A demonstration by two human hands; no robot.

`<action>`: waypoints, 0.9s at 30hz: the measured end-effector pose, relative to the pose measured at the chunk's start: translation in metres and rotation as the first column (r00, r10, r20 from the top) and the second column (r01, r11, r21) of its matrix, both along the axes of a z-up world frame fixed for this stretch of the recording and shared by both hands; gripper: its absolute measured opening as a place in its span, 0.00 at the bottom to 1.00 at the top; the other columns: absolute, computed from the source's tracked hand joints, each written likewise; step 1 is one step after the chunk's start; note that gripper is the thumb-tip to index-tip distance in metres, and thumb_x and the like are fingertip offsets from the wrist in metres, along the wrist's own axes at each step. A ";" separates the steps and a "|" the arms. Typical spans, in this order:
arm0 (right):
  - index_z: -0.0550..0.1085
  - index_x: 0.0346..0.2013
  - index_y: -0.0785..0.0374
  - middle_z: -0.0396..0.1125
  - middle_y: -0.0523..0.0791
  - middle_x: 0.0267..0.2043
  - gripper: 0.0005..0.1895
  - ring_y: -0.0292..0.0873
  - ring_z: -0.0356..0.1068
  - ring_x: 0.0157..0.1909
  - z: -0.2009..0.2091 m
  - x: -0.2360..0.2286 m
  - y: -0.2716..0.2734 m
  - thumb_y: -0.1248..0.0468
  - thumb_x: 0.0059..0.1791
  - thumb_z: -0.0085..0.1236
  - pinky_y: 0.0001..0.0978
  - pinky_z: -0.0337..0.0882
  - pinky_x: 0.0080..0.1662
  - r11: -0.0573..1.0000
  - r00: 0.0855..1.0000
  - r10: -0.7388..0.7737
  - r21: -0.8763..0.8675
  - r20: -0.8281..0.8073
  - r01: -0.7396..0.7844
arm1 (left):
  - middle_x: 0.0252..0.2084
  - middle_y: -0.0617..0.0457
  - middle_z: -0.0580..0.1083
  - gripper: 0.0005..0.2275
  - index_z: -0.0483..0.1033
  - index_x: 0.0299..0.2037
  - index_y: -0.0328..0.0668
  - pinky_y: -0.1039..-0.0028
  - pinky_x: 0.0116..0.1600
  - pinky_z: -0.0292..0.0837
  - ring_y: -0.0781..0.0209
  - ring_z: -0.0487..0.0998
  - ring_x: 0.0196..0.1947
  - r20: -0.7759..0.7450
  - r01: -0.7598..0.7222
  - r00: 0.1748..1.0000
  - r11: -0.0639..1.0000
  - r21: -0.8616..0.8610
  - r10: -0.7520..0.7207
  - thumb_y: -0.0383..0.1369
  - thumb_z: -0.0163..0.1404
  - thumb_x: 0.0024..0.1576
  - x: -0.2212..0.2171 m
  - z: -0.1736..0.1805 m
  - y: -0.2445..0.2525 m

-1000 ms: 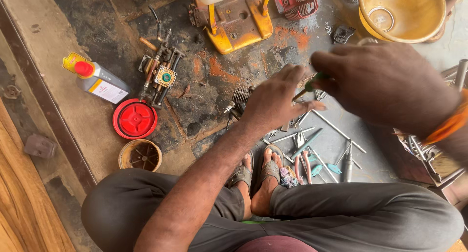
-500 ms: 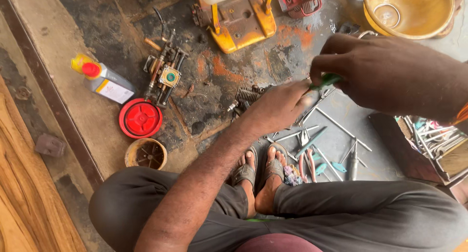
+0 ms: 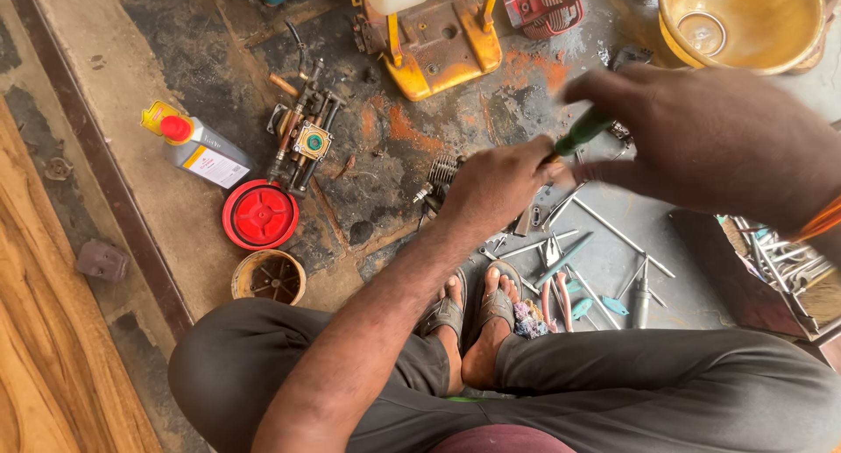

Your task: The person sits on the floor and disassembles a small engine block. They use a screwdriver to remove a cover, then use a hammer to tap out a component. The person removes a gear and other parts, placing them on the floor.

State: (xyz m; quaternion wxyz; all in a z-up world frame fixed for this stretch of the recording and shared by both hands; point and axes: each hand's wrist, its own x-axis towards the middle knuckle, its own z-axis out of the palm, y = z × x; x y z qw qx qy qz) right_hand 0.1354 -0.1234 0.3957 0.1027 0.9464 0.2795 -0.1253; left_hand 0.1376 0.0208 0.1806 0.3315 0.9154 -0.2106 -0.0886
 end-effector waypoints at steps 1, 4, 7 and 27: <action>0.73 0.57 0.48 0.74 0.46 0.44 0.28 0.47 0.77 0.36 0.003 -0.006 0.005 0.37 0.51 0.47 0.41 0.76 0.39 0.977 0.993 -0.113 -0.179 0.025 0.115 | 0.38 0.53 0.79 0.17 0.72 0.56 0.48 0.70 0.41 0.83 0.61 0.86 0.37 0.092 -0.015 0.996 0.998 -0.063 0.021 0.49 0.41 0.69 0.000 -0.001 -0.002; 0.73 0.54 0.48 0.76 0.43 0.39 0.23 0.45 0.77 0.39 0.005 -0.009 0.008 0.39 0.55 0.42 0.39 0.77 0.42 0.934 0.994 -0.093 -0.339 0.061 0.108 | 0.38 0.49 0.79 0.20 0.71 0.53 0.43 0.72 0.38 0.83 0.59 0.84 0.37 0.408 0.002 0.908 0.974 -0.228 0.093 0.50 0.47 0.62 -0.001 -0.003 -0.001; 0.75 0.46 0.45 0.75 0.44 0.44 0.13 0.47 0.77 0.37 -0.003 0.003 -0.004 0.49 0.53 0.46 0.43 0.75 0.37 0.964 0.972 0.226 0.133 0.057 -0.232 | 0.42 0.45 0.79 0.18 0.71 0.54 0.38 0.75 0.33 0.80 0.57 0.83 0.37 0.548 0.090 0.831 0.948 -0.306 0.098 0.44 0.47 0.64 -0.005 -0.006 0.000; 0.77 0.45 0.55 0.75 0.43 0.40 0.14 0.45 0.77 0.37 -0.013 -0.018 -0.009 0.53 0.50 0.62 0.38 0.74 0.36 0.935 0.986 0.083 0.331 0.142 -0.127 | 0.33 0.50 0.79 0.13 0.73 0.53 0.47 0.62 0.40 0.85 0.59 0.85 0.34 -0.037 0.049 0.998 0.976 -0.214 -0.059 0.42 0.41 0.68 -0.029 0.046 0.044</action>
